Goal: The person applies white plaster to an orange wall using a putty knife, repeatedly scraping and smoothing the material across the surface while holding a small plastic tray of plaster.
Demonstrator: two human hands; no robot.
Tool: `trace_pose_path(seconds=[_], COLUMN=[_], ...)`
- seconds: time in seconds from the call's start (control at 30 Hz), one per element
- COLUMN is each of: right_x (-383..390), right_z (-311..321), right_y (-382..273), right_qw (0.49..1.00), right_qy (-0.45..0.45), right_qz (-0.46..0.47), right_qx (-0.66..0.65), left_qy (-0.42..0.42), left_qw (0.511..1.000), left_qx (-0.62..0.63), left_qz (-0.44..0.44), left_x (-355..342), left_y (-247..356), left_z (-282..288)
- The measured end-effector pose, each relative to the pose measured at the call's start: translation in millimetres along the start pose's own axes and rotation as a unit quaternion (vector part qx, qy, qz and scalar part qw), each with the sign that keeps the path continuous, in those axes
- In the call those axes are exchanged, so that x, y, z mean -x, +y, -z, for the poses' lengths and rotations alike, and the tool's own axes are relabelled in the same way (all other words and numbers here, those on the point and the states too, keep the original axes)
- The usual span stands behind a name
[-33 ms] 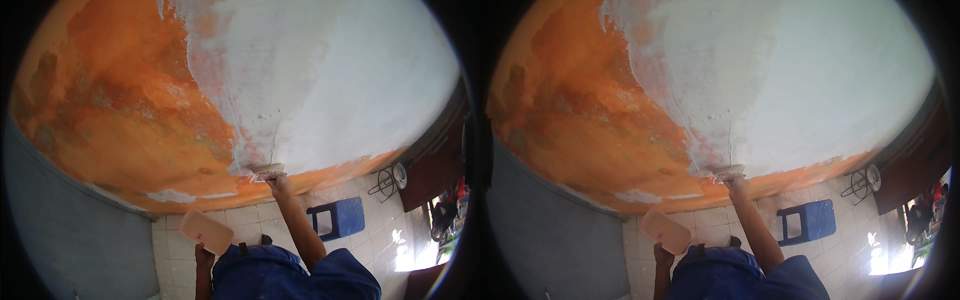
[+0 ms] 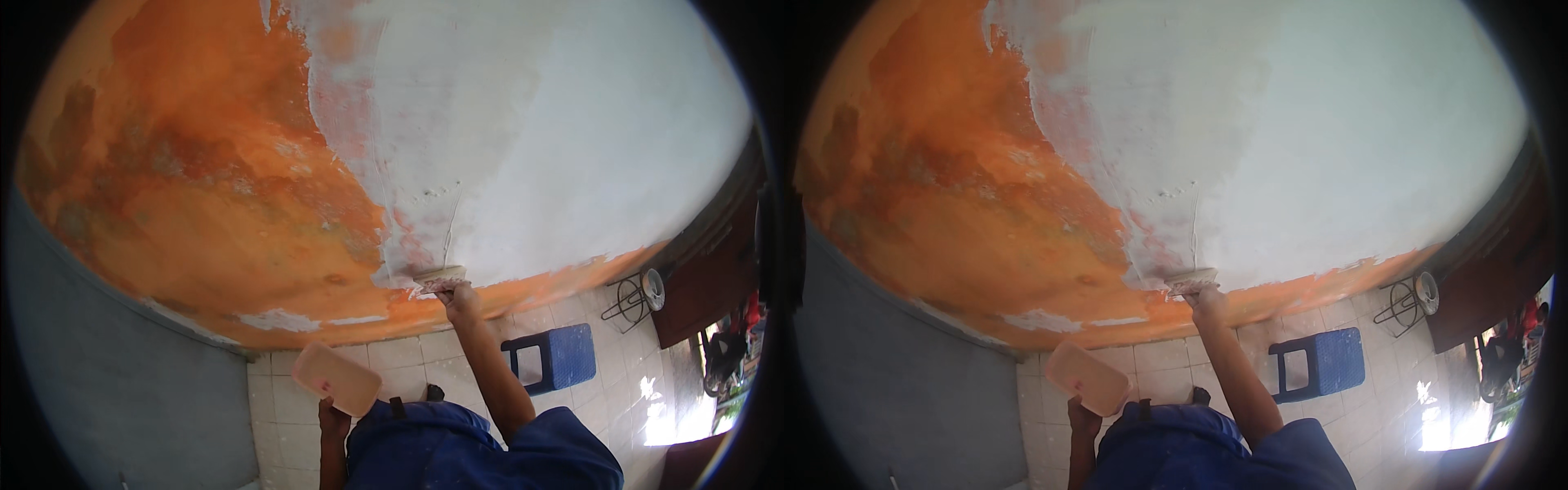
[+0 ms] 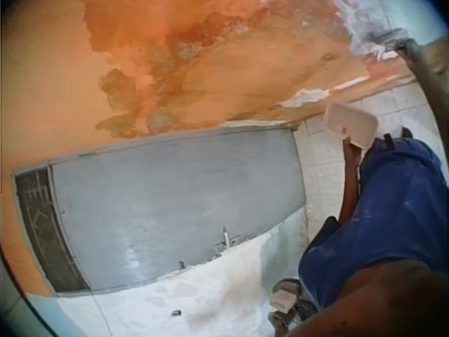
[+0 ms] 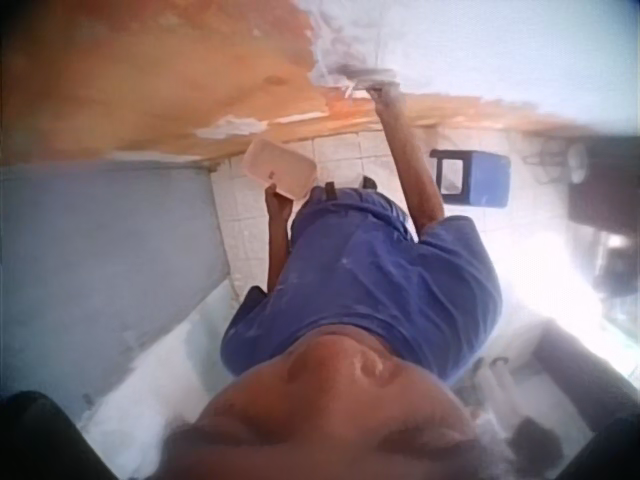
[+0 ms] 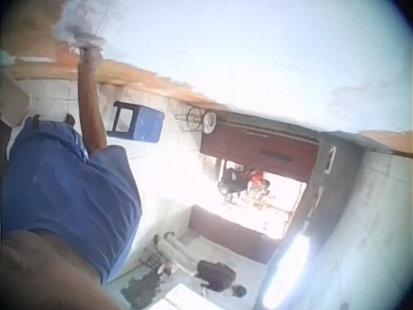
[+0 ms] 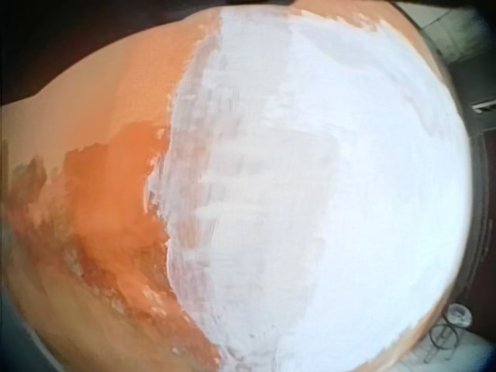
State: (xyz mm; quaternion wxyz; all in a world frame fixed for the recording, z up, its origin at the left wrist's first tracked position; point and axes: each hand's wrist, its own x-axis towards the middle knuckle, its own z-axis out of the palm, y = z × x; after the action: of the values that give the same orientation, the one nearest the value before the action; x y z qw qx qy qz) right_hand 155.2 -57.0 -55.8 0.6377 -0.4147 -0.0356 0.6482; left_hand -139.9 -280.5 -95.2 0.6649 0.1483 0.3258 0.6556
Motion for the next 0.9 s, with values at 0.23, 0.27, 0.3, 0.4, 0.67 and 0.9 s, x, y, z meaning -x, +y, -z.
trace_pose_path(seconds=[0.23, 0.27, 0.3, 0.4, 0.67, 0.9], right_x=[88.6, 97.8, 106.3, 132.6, 190.3, 211.9], right_z=[-67.2, -75.5, -83.5, -106.6, -154.5, -113.8], right_y=[-70.1, -78.9, -86.6, -109.2, -160.4, -141.5], right_qw=[0.995, 0.994, 0.992, 0.986, 0.967, 0.981], right_qy=[-0.047, -0.065, -0.077, -0.112, -0.178, -0.149], right_qz=[0.083, 0.09, 0.098, 0.12, 0.18, 0.126], right_qx=[0.003, 0.005, 0.002, -0.004, -0.004, -0.002], left_qy=[-0.006, -0.01, -0.012, -0.016, -0.02, 0.013], left_qw=[1.0, 1.0, 1.0, 1.0, 0.999, 1.0], left_qx=[0.017, 0.014, 0.015, 0.023, 0.031, -0.01], left_qz=[-0.006, -0.009, -0.006, 0.004, 0.028, 0.0], left_x=[4.9, 4.0, 2.0, -1.4, -3.3, 1.8], left_y=[1.2, 0.8, 0.5, -1.3, -6.2, -2.9], left_z=[-11.2, -10.8, -10.3, -10.6, -9.3, -13.0])
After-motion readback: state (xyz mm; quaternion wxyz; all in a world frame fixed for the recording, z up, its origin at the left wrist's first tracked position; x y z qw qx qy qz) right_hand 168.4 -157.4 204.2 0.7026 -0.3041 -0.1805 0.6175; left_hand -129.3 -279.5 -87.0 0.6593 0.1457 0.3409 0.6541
